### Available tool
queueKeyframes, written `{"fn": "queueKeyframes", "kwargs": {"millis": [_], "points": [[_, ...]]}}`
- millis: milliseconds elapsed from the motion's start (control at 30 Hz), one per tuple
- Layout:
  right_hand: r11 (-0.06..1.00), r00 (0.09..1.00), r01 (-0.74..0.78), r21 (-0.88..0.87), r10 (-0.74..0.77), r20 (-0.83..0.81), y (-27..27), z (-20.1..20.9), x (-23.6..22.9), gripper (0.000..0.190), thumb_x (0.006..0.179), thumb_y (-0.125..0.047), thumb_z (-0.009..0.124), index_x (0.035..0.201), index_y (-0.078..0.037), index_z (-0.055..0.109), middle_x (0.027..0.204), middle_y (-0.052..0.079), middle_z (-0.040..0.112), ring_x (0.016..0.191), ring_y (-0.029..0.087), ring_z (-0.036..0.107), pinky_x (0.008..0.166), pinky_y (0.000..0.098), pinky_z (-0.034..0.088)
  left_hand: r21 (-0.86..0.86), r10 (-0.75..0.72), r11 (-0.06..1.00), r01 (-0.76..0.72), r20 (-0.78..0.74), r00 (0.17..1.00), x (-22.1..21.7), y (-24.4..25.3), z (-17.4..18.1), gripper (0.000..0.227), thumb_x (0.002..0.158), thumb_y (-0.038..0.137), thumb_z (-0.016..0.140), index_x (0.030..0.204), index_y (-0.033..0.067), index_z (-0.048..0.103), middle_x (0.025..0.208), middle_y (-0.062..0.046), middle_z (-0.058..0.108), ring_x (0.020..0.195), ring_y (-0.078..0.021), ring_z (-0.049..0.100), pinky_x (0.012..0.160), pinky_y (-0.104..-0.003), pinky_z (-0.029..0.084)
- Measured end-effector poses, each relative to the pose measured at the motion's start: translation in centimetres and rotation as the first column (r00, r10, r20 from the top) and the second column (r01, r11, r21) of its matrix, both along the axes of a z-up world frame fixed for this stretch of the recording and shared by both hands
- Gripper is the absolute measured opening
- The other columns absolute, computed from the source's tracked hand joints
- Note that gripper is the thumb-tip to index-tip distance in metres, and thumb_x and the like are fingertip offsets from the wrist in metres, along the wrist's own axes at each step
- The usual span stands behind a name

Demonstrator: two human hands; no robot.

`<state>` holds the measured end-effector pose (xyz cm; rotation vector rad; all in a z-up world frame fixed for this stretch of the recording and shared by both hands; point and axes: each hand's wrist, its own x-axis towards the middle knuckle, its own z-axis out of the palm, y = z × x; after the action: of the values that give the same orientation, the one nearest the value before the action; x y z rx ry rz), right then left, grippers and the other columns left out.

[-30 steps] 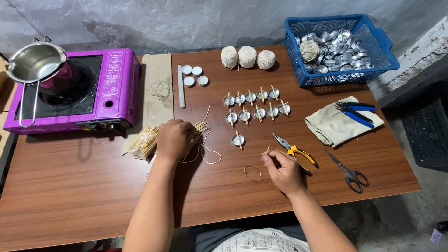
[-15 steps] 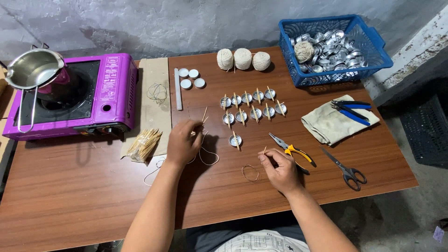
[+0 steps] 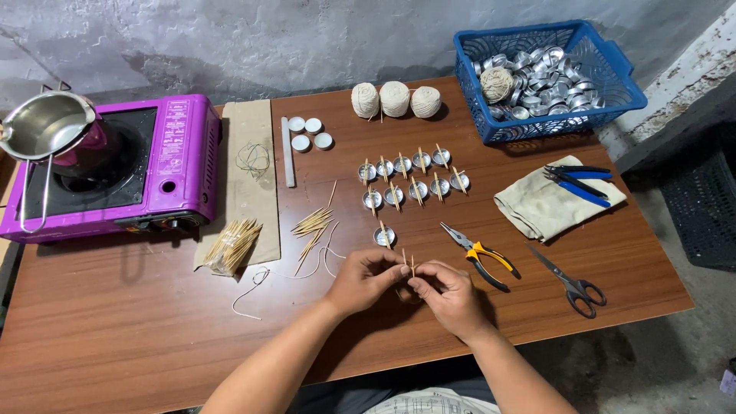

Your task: Assembling candle wick holders by tying cotton wicks to bamboo sticks and trimming the excess string with scissors and pliers.

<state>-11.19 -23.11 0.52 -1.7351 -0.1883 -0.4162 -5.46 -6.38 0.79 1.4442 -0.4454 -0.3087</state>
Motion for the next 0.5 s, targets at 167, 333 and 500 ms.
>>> {"fn": "queueKeyframes", "kwargs": {"millis": [167,333,500], "points": [[0.993,1.0,0.026,-0.118,-0.024,0.021,-0.5,-0.5,0.2,0.007,0.086,-0.007,0.079,0.089,-0.001,0.077,0.076,0.011,0.076,0.069,0.019,0.076,0.058,0.0345,0.062,0.032,-0.023,0.999,0.024,-0.012,1.0,0.0,0.2,0.4,0.012,0.087,0.002,0.081,0.098,0.0016,0.08,0.07,-0.011,0.074,0.068,-0.0119,0.068,0.064,-0.027,0.056],[0.983,0.999,0.035,-0.18,-0.029,0.038,-1.1,-1.0,0.4,0.006,0.087,-0.009,0.079,0.089,-0.004,0.077,0.072,0.008,0.075,0.066,0.019,0.075,0.061,0.0343,0.06,0.041,-0.06,0.997,0.06,-0.004,0.998,-0.5,0.2,1.4,0.011,0.088,0.003,0.08,0.099,0.0037,0.081,0.067,-0.007,0.073,0.066,-0.0089,0.064,0.061,-0.024,0.054],[0.981,0.999,0.037,-0.19,-0.03,0.039,-1.1,-0.9,0.3,0.005,0.086,-0.01,0.079,0.087,-0.005,0.077,0.07,0.007,0.075,0.062,0.016,0.072,0.057,0.0308,0.058,0.028,-0.095,0.995,0.096,-0.019,0.995,-0.5,0.1,0.7,0.008,0.089,0.003,0.079,0.097,0.003,0.079,0.066,-0.007,0.072,0.065,-0.0085,0.064,0.06,-0.024,0.054]]}}
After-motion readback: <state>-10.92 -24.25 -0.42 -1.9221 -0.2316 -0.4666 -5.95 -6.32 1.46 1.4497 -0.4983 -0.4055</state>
